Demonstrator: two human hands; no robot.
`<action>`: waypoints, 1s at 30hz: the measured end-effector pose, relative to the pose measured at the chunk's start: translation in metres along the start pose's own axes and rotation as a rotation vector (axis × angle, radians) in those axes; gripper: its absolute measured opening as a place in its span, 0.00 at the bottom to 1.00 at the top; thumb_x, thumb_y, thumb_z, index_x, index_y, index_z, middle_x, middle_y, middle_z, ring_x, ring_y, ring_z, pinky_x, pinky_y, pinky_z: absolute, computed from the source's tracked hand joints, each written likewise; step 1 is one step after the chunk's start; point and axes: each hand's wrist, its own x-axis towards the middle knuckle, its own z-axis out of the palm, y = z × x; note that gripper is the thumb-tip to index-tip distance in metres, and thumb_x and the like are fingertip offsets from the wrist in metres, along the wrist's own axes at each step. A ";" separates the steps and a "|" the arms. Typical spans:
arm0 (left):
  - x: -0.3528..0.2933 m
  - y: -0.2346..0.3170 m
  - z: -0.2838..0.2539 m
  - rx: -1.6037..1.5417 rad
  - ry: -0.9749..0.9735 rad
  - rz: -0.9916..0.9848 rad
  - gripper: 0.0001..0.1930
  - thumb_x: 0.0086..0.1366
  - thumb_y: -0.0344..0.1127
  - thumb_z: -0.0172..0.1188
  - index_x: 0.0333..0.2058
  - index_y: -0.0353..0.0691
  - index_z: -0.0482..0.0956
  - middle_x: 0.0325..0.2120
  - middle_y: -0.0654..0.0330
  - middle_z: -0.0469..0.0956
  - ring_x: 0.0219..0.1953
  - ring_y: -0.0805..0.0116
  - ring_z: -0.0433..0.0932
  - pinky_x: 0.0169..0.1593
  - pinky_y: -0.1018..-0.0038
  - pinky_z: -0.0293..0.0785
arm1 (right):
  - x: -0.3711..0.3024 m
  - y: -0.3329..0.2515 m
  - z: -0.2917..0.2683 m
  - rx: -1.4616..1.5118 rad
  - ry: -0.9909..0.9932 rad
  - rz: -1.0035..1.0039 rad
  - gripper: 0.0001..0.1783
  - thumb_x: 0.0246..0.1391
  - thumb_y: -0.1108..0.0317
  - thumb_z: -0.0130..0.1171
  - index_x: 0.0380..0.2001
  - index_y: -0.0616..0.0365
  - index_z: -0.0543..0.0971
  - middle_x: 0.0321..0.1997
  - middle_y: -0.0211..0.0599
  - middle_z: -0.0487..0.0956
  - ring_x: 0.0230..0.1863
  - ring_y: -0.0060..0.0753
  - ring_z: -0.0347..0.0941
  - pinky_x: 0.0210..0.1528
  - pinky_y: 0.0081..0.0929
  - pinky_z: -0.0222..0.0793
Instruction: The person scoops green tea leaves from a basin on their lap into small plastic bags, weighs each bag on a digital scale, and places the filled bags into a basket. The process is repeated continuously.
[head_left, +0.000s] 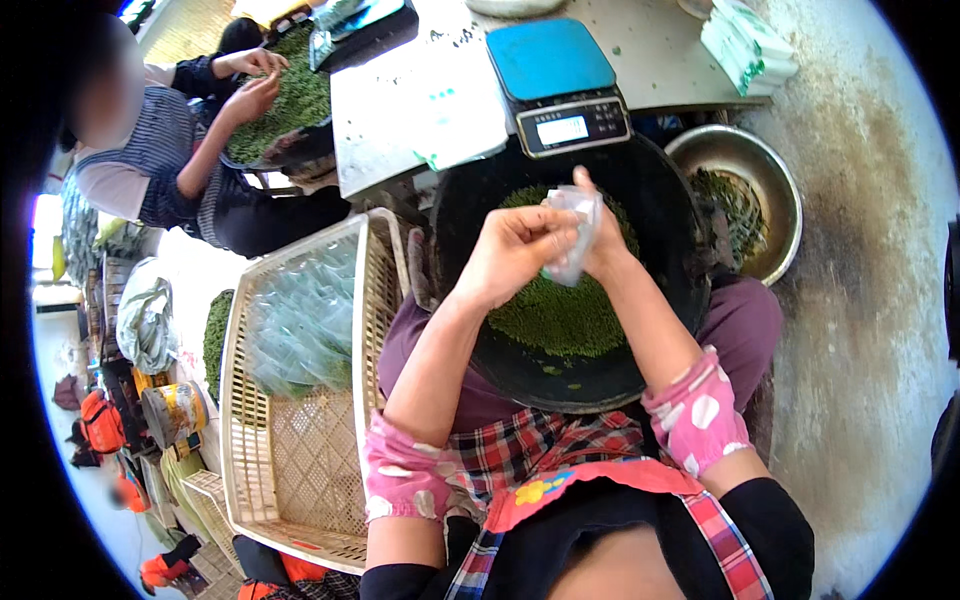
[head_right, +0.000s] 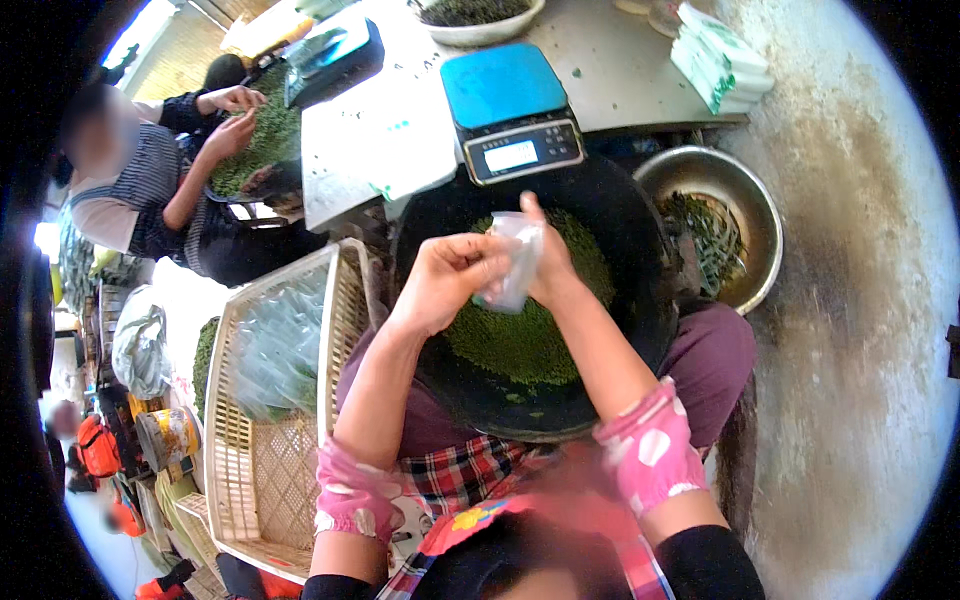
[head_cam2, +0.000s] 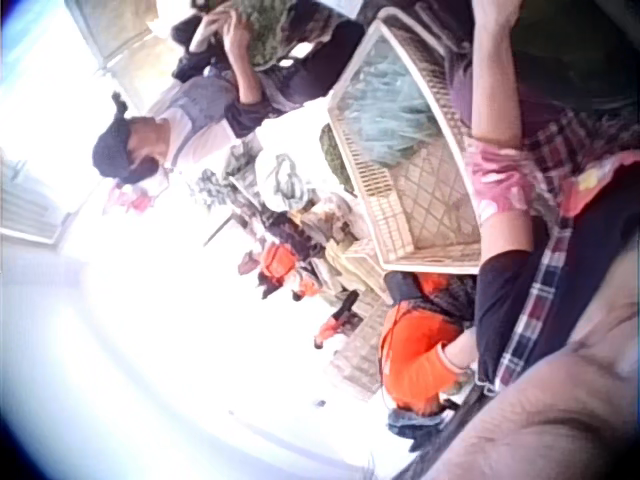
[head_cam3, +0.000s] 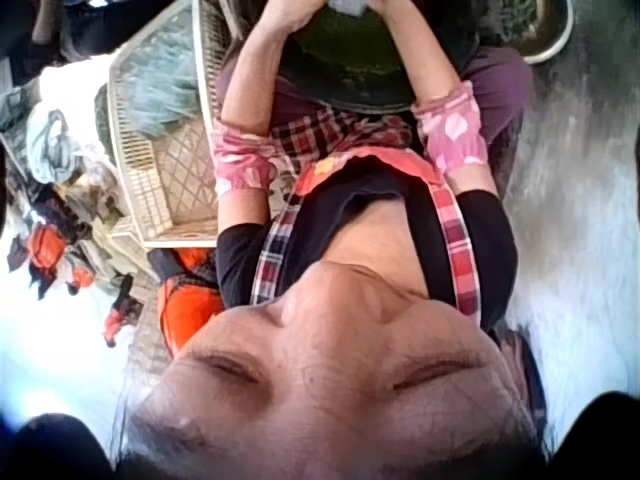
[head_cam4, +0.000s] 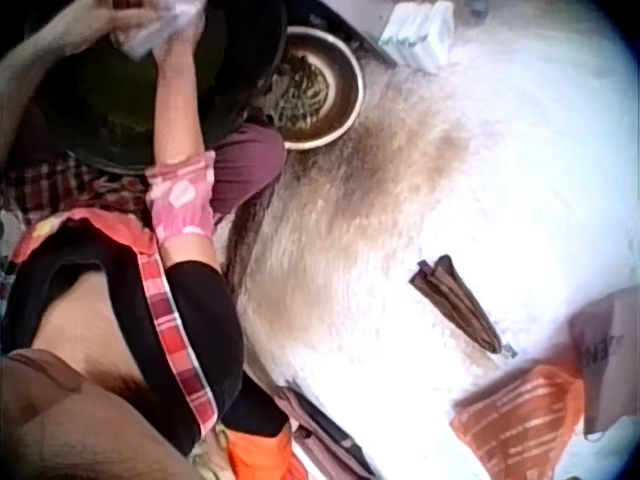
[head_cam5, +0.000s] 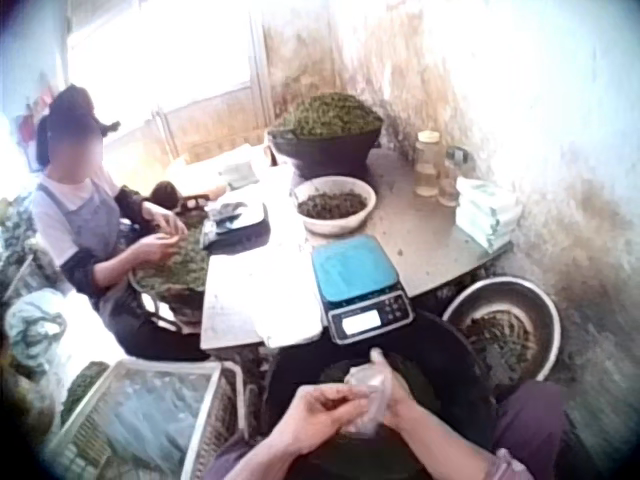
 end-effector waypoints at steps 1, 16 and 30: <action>0.008 -0.008 0.000 -0.075 0.024 0.090 0.08 0.64 0.25 0.61 0.41 0.33 0.83 0.27 0.63 0.82 0.23 0.82 0.75 0.28 0.85 0.72 | 0.006 -0.002 0.000 -0.009 -0.105 0.100 0.29 0.62 0.37 0.49 0.23 0.51 0.73 0.19 0.26 0.70 0.22 0.27 0.69 0.27 0.29 0.69; 0.026 -0.007 -0.031 0.399 0.219 0.005 0.08 0.66 0.25 0.56 0.40 0.31 0.82 0.23 0.63 0.79 0.23 0.81 0.76 0.26 0.81 0.71 | -0.005 -0.014 -0.015 0.130 0.080 0.052 0.30 0.64 0.39 0.47 0.47 0.58 0.75 0.39 0.36 0.77 0.41 0.33 0.74 0.45 0.31 0.74; 0.032 -0.011 -0.045 0.717 0.443 0.193 0.04 0.65 0.23 0.54 0.36 0.31 0.77 0.25 0.63 0.75 0.22 0.78 0.76 0.24 0.80 0.72 | 0.060 0.118 -0.153 -1.636 0.605 -0.817 0.32 0.56 0.48 0.60 0.59 0.54 0.72 0.64 0.49 0.66 0.66 0.56 0.56 0.65 0.54 0.50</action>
